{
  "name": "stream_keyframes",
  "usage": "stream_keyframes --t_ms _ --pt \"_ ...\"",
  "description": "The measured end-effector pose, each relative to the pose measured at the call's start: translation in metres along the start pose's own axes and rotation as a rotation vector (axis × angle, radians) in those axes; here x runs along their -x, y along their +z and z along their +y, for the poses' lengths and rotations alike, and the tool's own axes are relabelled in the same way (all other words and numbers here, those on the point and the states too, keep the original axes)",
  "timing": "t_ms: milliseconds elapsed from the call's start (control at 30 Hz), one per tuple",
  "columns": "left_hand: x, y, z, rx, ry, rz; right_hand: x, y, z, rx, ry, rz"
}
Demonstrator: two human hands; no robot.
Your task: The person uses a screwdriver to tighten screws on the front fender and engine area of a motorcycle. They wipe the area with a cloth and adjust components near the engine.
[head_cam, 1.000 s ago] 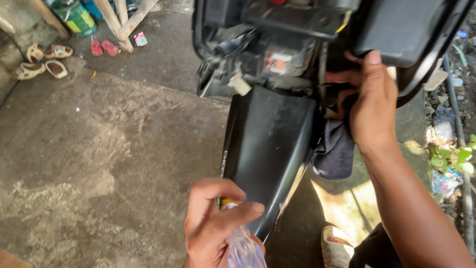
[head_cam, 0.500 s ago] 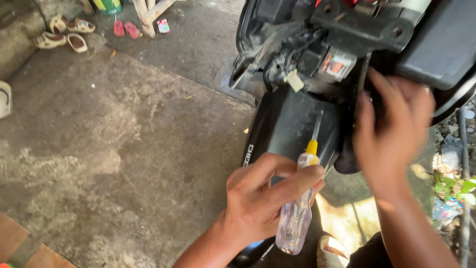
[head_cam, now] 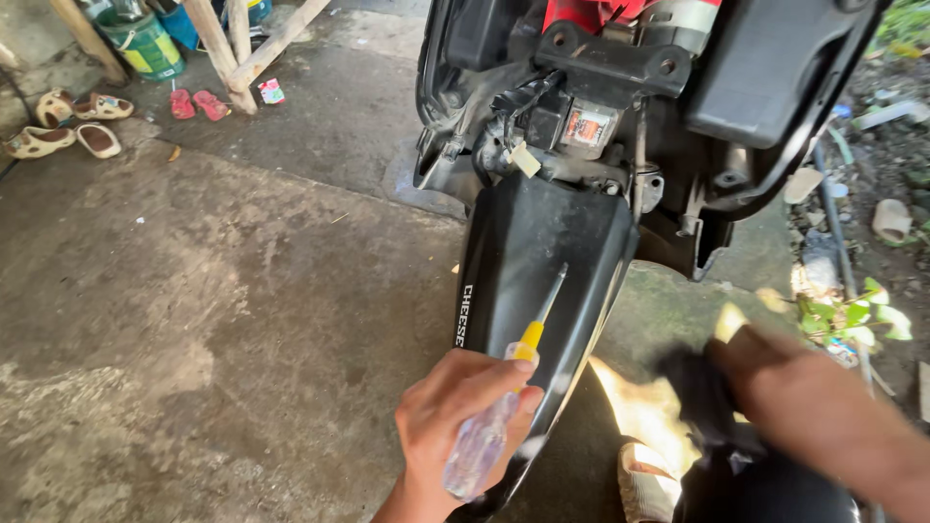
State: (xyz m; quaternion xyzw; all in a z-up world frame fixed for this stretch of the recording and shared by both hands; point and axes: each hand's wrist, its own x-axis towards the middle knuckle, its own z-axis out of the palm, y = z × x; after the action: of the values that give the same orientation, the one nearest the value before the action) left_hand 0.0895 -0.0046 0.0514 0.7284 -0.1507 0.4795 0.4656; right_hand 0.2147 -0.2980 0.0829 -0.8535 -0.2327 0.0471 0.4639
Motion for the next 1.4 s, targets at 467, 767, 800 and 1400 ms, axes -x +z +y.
stream_keyframes --t_ms 467,767,800,1400 --pt "0.017 -0.019 0.016 0.027 -0.106 0.085 -0.081 0.069 -0.029 -0.897 -0.253 0.494" --pt "0.02 -0.012 0.009 0.044 -0.134 0.083 -0.126 0.07 -0.004 0.194 -0.119 0.464" --pt "0.02 -0.012 0.009 0.045 -0.142 0.076 -0.14 0.068 -0.005 0.461 -0.073 0.486" --pt "-0.069 0.077 -0.042 -0.18 0.195 -0.161 -0.246 0.039 0.034 0.037 -0.151 0.182"
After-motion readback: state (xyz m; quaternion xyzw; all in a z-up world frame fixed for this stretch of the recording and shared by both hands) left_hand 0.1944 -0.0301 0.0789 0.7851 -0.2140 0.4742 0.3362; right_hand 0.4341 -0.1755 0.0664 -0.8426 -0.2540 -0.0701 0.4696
